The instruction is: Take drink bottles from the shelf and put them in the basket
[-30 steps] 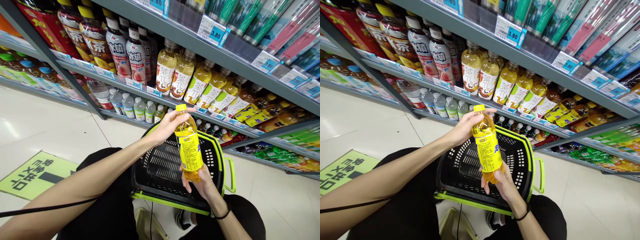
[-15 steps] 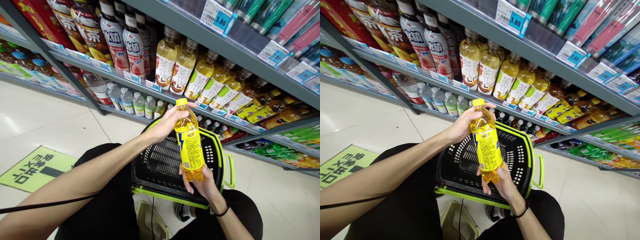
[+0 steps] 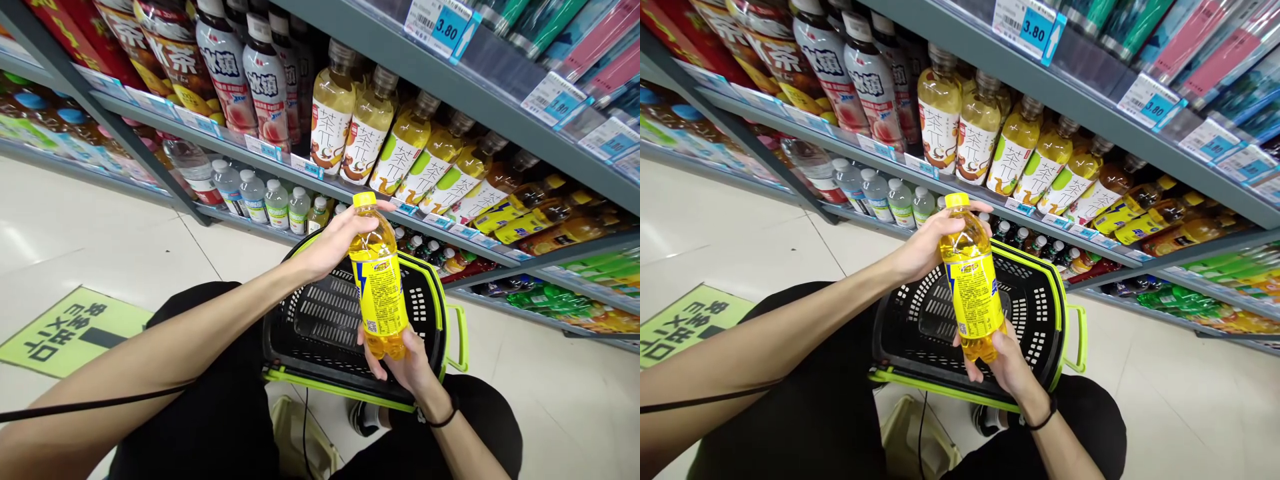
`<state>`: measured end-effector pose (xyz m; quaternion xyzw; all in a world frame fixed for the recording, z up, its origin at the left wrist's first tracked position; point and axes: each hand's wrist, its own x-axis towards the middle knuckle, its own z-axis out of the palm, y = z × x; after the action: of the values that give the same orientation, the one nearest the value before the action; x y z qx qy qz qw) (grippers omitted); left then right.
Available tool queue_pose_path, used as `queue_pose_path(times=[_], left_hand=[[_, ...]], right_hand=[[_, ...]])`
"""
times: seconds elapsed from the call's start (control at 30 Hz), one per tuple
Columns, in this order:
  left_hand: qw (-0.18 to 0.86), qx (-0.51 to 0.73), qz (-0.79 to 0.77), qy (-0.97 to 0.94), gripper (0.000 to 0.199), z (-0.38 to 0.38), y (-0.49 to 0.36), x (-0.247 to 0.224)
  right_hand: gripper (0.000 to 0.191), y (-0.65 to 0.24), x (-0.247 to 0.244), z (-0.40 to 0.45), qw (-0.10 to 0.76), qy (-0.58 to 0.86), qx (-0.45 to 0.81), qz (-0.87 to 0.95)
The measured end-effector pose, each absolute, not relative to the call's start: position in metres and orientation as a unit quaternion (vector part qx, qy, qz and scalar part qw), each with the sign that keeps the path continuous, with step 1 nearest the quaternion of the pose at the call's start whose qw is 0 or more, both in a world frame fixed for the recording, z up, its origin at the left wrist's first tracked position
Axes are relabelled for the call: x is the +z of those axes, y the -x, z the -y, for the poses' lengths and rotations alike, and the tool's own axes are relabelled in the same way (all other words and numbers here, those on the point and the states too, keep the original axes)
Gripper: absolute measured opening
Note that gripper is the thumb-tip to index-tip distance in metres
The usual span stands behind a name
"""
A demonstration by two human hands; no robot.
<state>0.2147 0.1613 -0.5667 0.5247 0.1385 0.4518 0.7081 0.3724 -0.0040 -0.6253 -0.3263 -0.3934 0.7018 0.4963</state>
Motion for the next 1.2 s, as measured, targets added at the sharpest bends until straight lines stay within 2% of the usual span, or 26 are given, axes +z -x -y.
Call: queue_pose_path(times=[0.13, 0.3, 0.37, 0.47, 0.63, 0.8, 1.0, 1.2], left_hand=[[0.711, 0.447, -0.134, -0.526, 0.042, -0.161, -0.215, -0.566], [0.713, 0.444, -0.12, -0.529, 0.042, -0.162, -0.213, -0.565], [0.699, 0.439, -0.109, -0.554, 0.039, -0.162, -0.212, -0.564], [0.665, 0.427, -0.099, -0.604, 0.038, -0.161, -0.211, -0.562], [0.666, 0.406, -0.074, -0.621, 0.044, -0.152, -0.209, -0.557], [0.678, 0.383, -0.034, -0.627, 0.042, -0.143, -0.205, -0.547], [0.678, 0.374, -0.043, -0.631, 0.038, -0.14, -0.201, -0.544], [0.676, 0.378, -0.051, -0.631, 0.038, -0.141, -0.202, -0.545]], right_hand=[[0.06, -0.375, -0.629, 0.006, 0.491, 0.336, 0.701, 0.393], [0.052, -0.375, -0.637, 0.007, 0.502, 0.356, 0.671, 0.414], [0.051, -0.374, -0.641, 0.006, 0.532, 0.415, 0.595, 0.435], [0.063, -0.374, -0.648, 0.004, 0.563, 0.507, 0.439, 0.483], [0.069, -0.386, -0.658, 0.003, 0.527, 0.587, 0.225, 0.573], [0.067, -0.391, -0.662, -0.002, 0.51, 0.586, 0.069, 0.626], [0.067, -0.388, -0.665, -0.003, 0.493, 0.579, 0.022, 0.649], [0.066, -0.388, -0.666, -0.002, 0.482, 0.587, 0.034, 0.65]])
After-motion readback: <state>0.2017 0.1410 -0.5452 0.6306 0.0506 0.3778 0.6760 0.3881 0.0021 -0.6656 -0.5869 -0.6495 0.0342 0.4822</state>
